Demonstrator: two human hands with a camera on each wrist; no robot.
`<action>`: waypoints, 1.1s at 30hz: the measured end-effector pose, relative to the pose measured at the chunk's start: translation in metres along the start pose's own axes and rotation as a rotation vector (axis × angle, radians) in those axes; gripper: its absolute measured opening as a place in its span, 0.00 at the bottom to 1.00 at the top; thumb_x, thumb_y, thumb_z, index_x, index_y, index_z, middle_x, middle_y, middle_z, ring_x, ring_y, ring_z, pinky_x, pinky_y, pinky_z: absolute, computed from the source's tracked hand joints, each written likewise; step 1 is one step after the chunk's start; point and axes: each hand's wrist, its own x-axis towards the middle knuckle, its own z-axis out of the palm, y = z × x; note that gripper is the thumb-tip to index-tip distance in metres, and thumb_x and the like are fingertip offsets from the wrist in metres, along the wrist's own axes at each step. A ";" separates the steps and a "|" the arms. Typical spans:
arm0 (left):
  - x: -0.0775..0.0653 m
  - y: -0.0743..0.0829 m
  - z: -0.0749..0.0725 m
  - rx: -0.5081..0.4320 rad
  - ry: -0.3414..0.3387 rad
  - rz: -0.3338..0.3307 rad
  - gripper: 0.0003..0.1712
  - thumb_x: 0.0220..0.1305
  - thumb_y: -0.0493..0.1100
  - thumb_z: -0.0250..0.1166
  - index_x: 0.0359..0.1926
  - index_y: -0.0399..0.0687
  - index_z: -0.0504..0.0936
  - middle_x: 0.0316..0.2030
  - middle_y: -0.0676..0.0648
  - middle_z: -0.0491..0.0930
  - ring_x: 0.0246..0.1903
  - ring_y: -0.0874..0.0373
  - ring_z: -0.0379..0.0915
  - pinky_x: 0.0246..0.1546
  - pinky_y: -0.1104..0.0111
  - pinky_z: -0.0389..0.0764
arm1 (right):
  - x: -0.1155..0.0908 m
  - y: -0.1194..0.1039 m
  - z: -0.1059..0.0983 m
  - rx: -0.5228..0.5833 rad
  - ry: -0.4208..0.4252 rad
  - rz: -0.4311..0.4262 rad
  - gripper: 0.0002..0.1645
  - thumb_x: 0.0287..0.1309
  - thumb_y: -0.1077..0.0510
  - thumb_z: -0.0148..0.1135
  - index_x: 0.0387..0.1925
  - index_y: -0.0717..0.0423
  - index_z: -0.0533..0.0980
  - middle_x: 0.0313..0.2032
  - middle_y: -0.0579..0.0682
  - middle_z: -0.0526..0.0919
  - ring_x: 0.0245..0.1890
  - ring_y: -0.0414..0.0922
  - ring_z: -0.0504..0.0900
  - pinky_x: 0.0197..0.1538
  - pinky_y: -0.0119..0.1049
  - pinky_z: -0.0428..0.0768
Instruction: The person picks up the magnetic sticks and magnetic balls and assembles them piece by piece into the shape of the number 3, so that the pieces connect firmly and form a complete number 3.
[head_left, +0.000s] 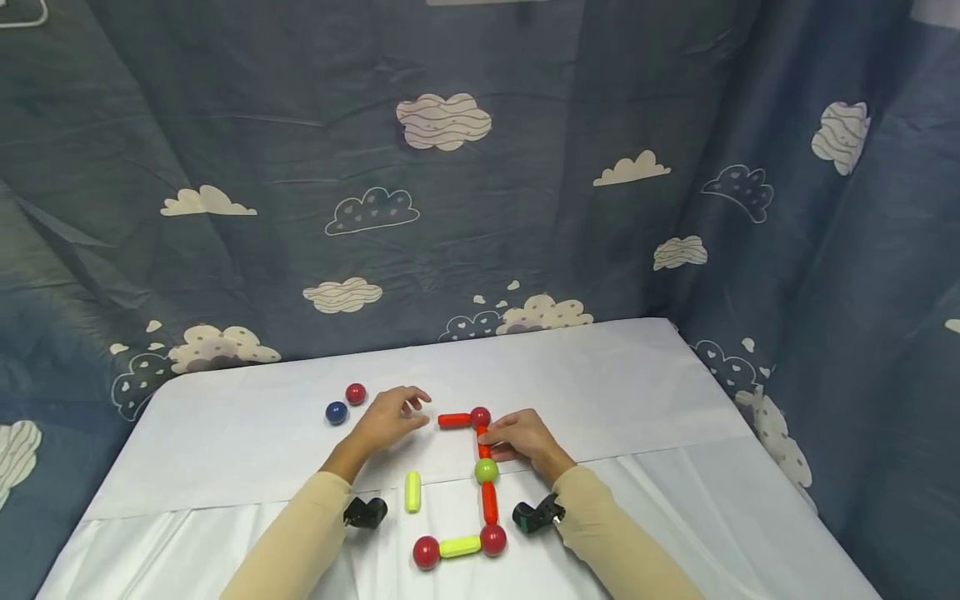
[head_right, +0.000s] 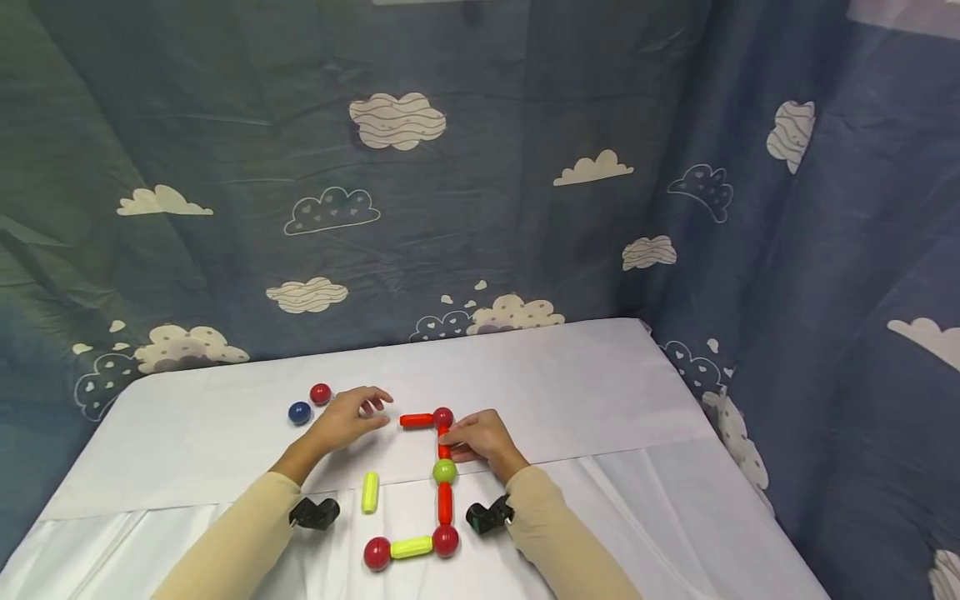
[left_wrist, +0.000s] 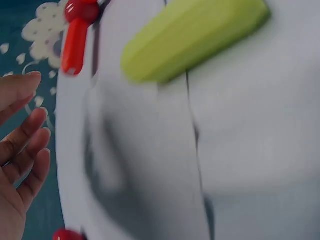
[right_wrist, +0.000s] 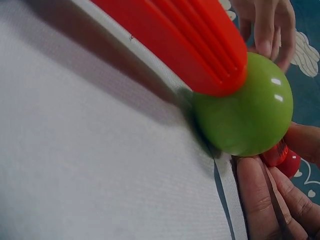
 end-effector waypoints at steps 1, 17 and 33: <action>-0.004 -0.003 -0.005 0.008 0.021 0.004 0.16 0.58 0.39 0.69 0.48 0.45 0.81 0.37 0.48 0.79 0.37 0.56 0.73 0.41 0.62 0.74 | 0.000 0.000 0.000 -0.001 0.002 0.002 0.12 0.46 0.65 0.73 0.34 0.66 0.81 0.26 0.54 0.85 0.21 0.41 0.84 0.28 0.33 0.81; -0.043 -0.078 -0.055 -0.125 0.285 -0.159 0.22 0.57 0.33 0.67 0.53 0.39 0.77 0.53 0.33 0.71 0.53 0.38 0.66 0.52 0.47 0.68 | 0.001 0.001 0.003 -0.011 0.025 -0.003 0.12 0.46 0.65 0.73 0.34 0.66 0.80 0.26 0.53 0.85 0.21 0.42 0.83 0.27 0.34 0.81; -0.046 -0.106 -0.049 -0.187 0.166 -0.335 0.25 0.60 0.30 0.62 0.59 0.45 0.76 0.55 0.36 0.72 0.47 0.45 0.69 0.45 0.55 0.69 | 0.000 0.001 0.003 -0.019 0.031 0.006 0.13 0.45 0.64 0.74 0.35 0.65 0.81 0.26 0.54 0.85 0.19 0.40 0.83 0.26 0.32 0.81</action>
